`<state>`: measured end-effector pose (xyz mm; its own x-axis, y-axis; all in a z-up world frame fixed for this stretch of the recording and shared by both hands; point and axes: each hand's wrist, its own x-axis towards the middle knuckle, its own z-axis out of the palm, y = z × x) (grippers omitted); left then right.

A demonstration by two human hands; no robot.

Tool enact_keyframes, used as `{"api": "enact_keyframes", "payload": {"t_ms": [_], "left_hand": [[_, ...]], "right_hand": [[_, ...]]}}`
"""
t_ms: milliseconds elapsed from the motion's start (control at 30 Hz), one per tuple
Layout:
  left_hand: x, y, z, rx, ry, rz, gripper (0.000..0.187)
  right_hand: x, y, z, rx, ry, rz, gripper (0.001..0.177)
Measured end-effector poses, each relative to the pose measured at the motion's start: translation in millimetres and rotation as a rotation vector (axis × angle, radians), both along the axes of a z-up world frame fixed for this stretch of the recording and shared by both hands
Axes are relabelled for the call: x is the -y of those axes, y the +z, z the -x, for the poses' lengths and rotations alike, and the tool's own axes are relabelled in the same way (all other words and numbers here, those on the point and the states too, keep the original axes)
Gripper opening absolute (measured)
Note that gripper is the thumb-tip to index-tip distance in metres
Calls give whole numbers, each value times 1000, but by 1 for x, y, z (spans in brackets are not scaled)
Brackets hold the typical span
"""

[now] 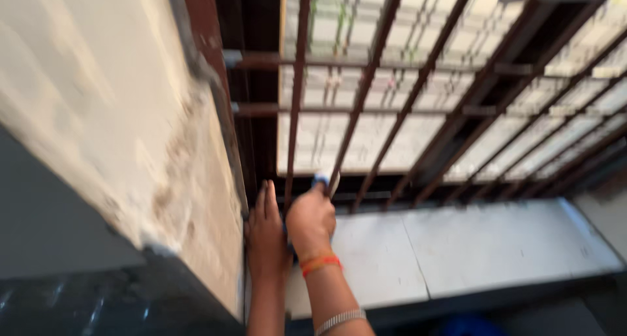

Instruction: The person wipes the lower and side sections of a metal window grille and the adjacent window sill using a cloth. The person repeatedly folds the cloth and scrubs the metal bars and sill surface.

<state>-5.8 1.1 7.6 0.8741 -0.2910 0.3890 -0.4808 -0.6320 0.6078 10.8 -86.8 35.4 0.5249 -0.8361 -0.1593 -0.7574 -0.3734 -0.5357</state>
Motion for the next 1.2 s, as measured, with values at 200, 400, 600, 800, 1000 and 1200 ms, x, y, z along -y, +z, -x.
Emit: {"api": "enact_keyframes", "payload": {"t_ms": [200, 400, 600, 800, 1000, 1200], "left_hand": [[5, 11, 6, -92, 50, -250, 118], [13, -1, 3, 20, 89, -245, 111], [14, 16, 11, -66, 87, -327, 121], [18, 26, 10, -178, 76, -340, 128], [23, 23, 8, -119, 101, -320, 126], [20, 28, 9, -177, 89, -286, 127]], "right_hand": [[12, -9, 11, -77, 123, -14, 63], [23, -16, 17, -99, 288, 67, 69], [29, -23, 21, -29, 526, 136, 55], [47, -11, 12, 104, 783, 42, 67], [53, -1, 22, 225, 746, -206, 66], [41, 7, 20, 11, 681, -32, 50]]}}
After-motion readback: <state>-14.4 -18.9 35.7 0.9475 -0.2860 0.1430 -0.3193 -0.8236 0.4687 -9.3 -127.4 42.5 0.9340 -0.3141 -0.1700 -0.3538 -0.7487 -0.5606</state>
